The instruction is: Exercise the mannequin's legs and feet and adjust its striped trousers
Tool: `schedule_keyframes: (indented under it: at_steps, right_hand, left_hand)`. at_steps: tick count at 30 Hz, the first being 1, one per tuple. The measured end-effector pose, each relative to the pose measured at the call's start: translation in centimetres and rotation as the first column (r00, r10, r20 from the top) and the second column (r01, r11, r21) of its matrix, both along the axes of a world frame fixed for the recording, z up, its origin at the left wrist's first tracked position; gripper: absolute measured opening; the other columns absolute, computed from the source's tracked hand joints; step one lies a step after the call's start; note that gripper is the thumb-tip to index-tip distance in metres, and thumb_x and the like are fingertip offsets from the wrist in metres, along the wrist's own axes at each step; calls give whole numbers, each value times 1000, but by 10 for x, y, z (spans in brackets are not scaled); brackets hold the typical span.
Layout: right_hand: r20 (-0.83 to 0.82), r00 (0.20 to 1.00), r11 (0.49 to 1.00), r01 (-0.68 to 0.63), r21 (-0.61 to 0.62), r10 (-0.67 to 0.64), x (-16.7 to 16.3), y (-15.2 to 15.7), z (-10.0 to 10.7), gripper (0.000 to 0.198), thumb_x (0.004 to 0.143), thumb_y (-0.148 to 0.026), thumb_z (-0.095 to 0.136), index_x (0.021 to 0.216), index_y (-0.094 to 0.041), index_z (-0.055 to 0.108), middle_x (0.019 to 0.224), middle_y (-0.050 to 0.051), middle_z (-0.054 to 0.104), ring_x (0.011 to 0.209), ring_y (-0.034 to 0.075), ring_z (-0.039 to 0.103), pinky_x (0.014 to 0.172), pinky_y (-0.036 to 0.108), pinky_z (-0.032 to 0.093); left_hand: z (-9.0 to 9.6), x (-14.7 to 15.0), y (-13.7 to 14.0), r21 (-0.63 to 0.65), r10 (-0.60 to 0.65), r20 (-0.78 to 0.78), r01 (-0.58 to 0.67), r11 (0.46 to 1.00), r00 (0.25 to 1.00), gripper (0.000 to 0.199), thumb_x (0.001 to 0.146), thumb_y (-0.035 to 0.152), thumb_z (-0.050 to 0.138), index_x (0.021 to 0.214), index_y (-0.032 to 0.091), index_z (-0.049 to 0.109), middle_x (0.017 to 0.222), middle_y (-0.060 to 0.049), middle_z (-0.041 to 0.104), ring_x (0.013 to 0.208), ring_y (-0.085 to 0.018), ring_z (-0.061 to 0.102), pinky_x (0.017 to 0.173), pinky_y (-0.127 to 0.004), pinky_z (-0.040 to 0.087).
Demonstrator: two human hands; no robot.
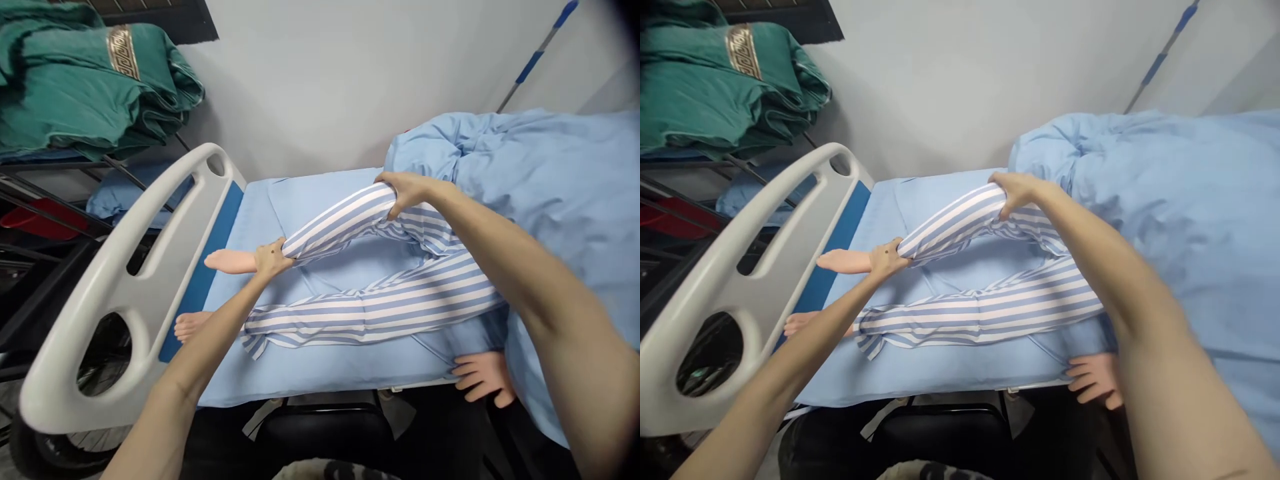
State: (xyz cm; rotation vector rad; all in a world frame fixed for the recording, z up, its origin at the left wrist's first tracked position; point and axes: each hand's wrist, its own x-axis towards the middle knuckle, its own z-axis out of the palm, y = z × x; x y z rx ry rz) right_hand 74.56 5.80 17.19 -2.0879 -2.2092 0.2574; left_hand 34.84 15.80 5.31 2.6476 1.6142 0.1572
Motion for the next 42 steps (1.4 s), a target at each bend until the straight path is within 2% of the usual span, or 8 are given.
schedule_keyframes:
  at_steps: [7, 12, 16, 20, 25, 29, 36, 42]
  right_hand:
    - [-29, 1000, 998, -8, 64, 10, 26, -6, 18, 106, 49, -56, 88, 140, -21, 46, 129, 8, 59, 116, 34, 58, 100, 44, 48]
    - [-15, 1000, 999, -19, 51, 19, 26, -3, 14, 108, 54, -61, 85, 143, -17, 43, 131, 9, 56, 118, 33, 56, 103, 46, 46]
    - [0, 1000, 1000, -8, 14, 8, 10, 1, 6, 104, 55, -56, 86, 141, -18, 43, 129, 8, 57, 115, 32, 58, 101, 42, 47]
    - [41, 999, 999, 28, -25, -27, -16, 6, -9, 105, 53, -46, 89, 142, -18, 41, 126, 9, 61, 111, 31, 61, 95, 38, 49]
    - [106, 994, 991, 51, -125, -38, -64, 11, -48, 93, 55, -35, 87, 137, -21, 47, 129, 10, 63, 109, 29, 64, 87, 31, 50]
    - [173, 984, 985, 66, -162, -37, -95, 16, -80, 80, 58, -29, 84, 131, -19, 52, 128, 12, 64, 111, 30, 64, 86, 31, 49]
    - [202, 975, 976, 127, -179, -90, -106, 29, -111, 76, 58, -26, 83, 127, -18, 52, 126, 14, 63, 113, 31, 62, 92, 36, 47]
    - [224, 972, 967, 129, -221, -78, -107, 40, -147, 82, 56, -26, 84, 130, -18, 50, 132, 15, 59, 120, 31, 57, 98, 40, 44]
  left_hand:
    - [-27, 42, -5, -107, 54, 104, -42, 993, 993, 48, 70, 46, 62, 115, 28, 60, 91, -3, 71, 88, -26, 65, 73, -30, 43]
    - [-29, 43, -1, -158, 64, 53, -55, 986, 997, 53, 72, 50, 61, 121, 31, 57, 102, -3, 71, 97, -28, 65, 79, -32, 44]
    - [-15, 23, 6, -139, 44, -30, -47, 989, 999, 55, 72, 52, 62, 123, 31, 57, 107, -5, 72, 102, -30, 64, 80, -32, 44]
    - [11, -7, 20, -57, -4, -126, -3, 998, 992, 55, 73, 51, 60, 124, 29, 58, 105, -7, 72, 98, -33, 66, 79, -34, 44]
    - [40, -40, 35, 8, -126, -306, 135, 991, 944, 46, 74, 46, 57, 115, 24, 61, 99, -10, 73, 96, -33, 67, 85, -37, 43]
    - [47, -46, 40, -31, -242, -391, 250, 968, 888, 38, 75, 38, 56, 108, 20, 61, 95, -13, 73, 88, -31, 68, 87, -40, 41]
    - [31, -47, 48, -137, -199, -279, 166, 977, 940, 30, 69, 35, 66, 97, 26, 64, 83, -7, 70, 95, -32, 64, 90, -43, 34]
    - [-15, -55, 50, -170, -216, -213, 181, 969, 953, 36, 71, 38, 66, 105, 26, 63, 90, -9, 71, 100, -33, 62, 95, -46, 31]
